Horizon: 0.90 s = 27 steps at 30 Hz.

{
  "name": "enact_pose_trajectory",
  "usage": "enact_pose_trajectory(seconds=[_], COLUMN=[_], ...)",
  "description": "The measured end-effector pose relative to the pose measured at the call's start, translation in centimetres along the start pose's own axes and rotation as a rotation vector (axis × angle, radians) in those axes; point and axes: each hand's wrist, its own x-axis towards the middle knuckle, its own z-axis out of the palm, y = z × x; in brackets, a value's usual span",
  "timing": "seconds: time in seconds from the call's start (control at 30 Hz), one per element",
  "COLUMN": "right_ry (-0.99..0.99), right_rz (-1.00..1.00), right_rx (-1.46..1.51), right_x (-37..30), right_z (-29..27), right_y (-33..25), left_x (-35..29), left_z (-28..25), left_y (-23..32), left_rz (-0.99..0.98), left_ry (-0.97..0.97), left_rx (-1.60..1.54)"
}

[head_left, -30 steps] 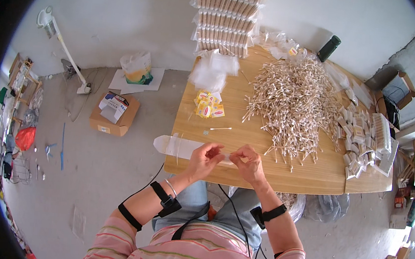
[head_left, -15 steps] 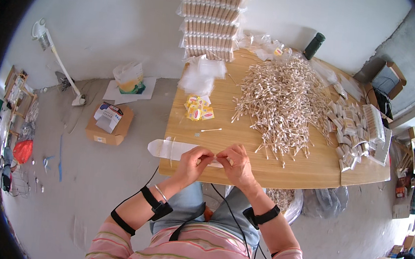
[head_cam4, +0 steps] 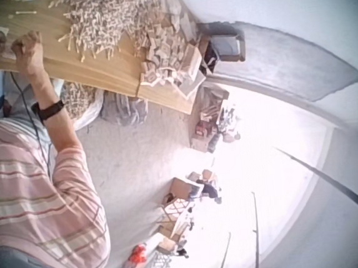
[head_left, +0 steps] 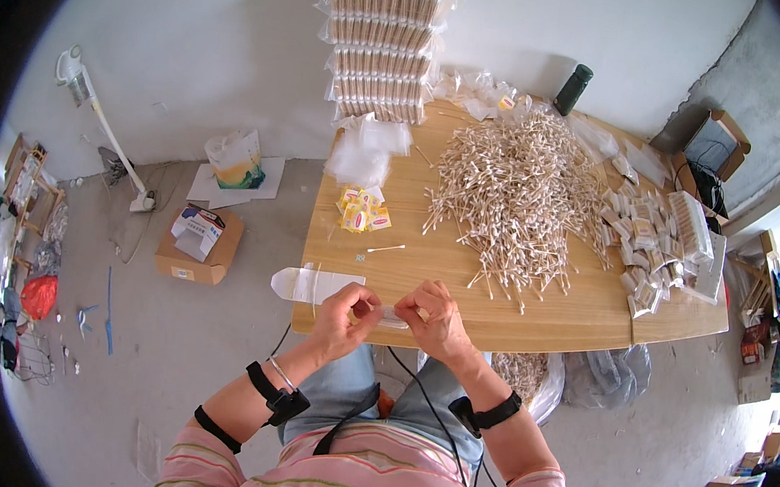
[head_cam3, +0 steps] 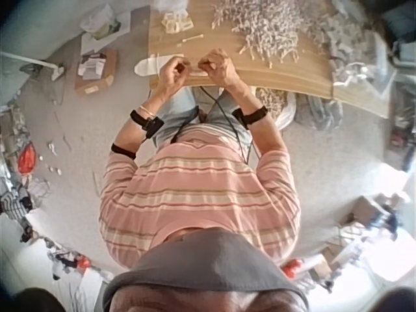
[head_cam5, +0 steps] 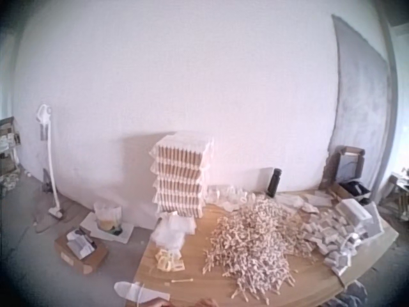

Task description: Packaging cotton swabs into small plastic bags.

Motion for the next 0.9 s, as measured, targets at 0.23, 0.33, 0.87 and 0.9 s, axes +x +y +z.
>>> enact_pose_trajectory(seconds=[0.23, 0.33, 0.87, 0.9], right_ry=[0.023, -0.034, -0.113, -0.103], right_rz=[0.065, 0.102, 0.098, 0.154], right_rx=[0.122, 0.108, 0.196, 0.227], right_x=[0.1, -0.1, 0.0, 0.1], right_z=[-0.1, -0.8, -0.8, -0.7], right_y=[-1.0, -0.5, 1.7, 1.8], left_x=[-0.1, -0.3, 0.3, 0.4], left_z=[0.4, 0.3, 1.5, 1.7], left_y=[0.4, -0.2, -1.2, -1.6], left_rz=[-0.013, 0.024, -0.133, -0.145], left_ry=[-0.007, -0.017, -0.031, -0.021], left_rx=[0.0, 0.04, -0.12, -0.101])
